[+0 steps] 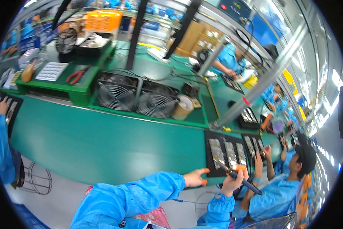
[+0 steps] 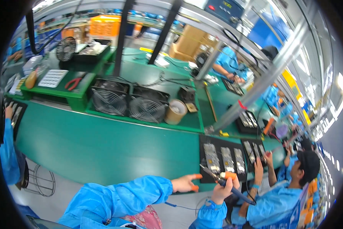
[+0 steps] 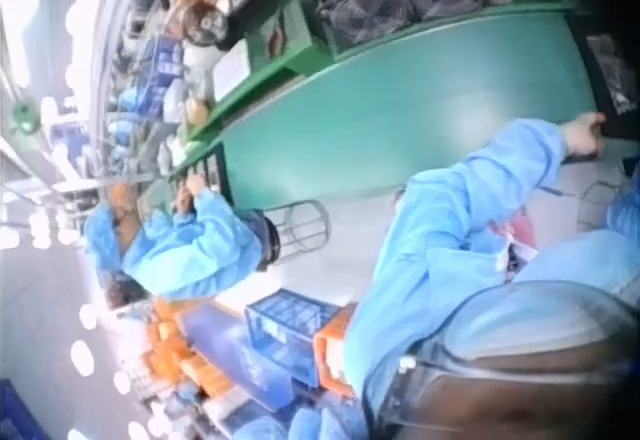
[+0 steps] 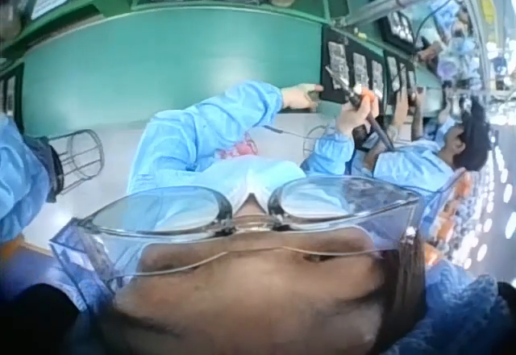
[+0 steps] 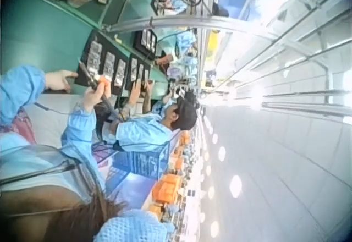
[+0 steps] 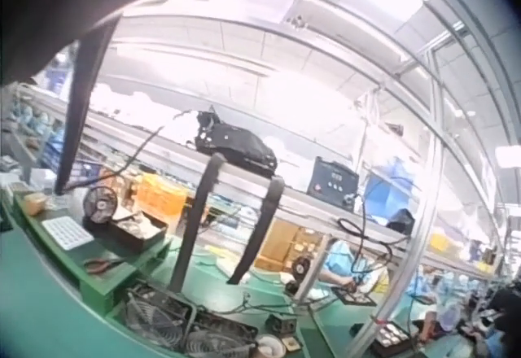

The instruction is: The person solders electronic modules onto printed circuit boards using a soldering iron and solder wire.

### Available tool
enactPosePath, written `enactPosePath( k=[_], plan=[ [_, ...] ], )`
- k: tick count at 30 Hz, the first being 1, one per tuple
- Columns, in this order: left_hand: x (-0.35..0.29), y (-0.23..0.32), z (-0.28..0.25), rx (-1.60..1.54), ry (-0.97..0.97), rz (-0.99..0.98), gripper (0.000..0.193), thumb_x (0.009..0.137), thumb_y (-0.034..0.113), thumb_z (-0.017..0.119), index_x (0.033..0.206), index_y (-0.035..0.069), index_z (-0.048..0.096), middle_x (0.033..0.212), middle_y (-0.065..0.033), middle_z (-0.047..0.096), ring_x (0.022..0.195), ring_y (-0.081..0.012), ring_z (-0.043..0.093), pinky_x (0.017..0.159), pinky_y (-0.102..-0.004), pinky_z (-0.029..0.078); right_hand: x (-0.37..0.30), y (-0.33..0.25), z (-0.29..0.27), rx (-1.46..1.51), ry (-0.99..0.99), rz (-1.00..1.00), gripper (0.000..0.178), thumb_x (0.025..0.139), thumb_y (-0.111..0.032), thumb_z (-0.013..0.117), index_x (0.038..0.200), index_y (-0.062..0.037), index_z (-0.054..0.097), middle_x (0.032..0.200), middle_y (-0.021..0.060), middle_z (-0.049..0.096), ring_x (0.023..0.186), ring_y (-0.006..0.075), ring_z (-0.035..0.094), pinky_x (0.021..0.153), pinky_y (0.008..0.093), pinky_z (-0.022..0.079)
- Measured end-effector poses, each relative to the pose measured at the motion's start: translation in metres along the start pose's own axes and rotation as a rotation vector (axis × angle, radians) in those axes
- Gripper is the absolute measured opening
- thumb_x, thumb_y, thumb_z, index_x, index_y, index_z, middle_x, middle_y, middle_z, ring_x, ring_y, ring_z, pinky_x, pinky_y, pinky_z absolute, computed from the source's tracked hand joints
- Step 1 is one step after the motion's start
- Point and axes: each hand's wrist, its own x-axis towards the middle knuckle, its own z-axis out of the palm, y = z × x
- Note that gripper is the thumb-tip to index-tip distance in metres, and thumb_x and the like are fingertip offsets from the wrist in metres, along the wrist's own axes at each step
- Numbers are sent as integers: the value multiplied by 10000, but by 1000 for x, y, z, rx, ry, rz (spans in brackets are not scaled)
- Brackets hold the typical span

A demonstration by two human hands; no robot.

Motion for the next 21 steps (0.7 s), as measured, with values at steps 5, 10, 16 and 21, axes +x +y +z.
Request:
enactPosePath(
  k=[5, 10, 16, 21],
  plan=[
    [-63, -2, -42, 153, 69, -16, 666, 821, 190, 597, 1388, 87, 264, 900, -116, 646, 859, -163, 598, 763, -278, 453, -6, 17, 60, 193, -162, 133, 247, 834, -211, 475, 934, 11, 515, 768, 123, 543, 521, 171, 507, 417, 245, 425],
    [-172, -23, -111, 60, 508, -6, 551, 857, 163, 555, 1339, 52, 315, 916, -112, 669, 869, -153, 605, 779, -270, 454, -22, 37, 121, 289, -323, 233, 252, 843, -222, 442, 747, -3, 517, 682, 78, 507, 471, 129, 449, 425, 225, 365],
    [-338, -34, -168, 215, 1485, -125, 457, 844, 148, 576, 1253, 22, 415, 793, -87, 663, 761, -181, 612, 710, -311, 467, -41, 69, 143, 246, -395, 337, 252, 857, -253, 428, 749, -42, 514, 662, 15, 467, 493, 85, 391, 432, 193, 292],
    [-361, -64, -160, 472, 1785, -42, 321, 805, 146, 617, 1103, 49, 547, 734, -125, 626, 624, -256, 606, 564, -347, 474, -21, 104, 162, 961, -834, -383, 216, 785, -188, 527, 666, -8, 534, 594, 60, 502, 494, 120, 399, 464, 250, 307]
  ],
)
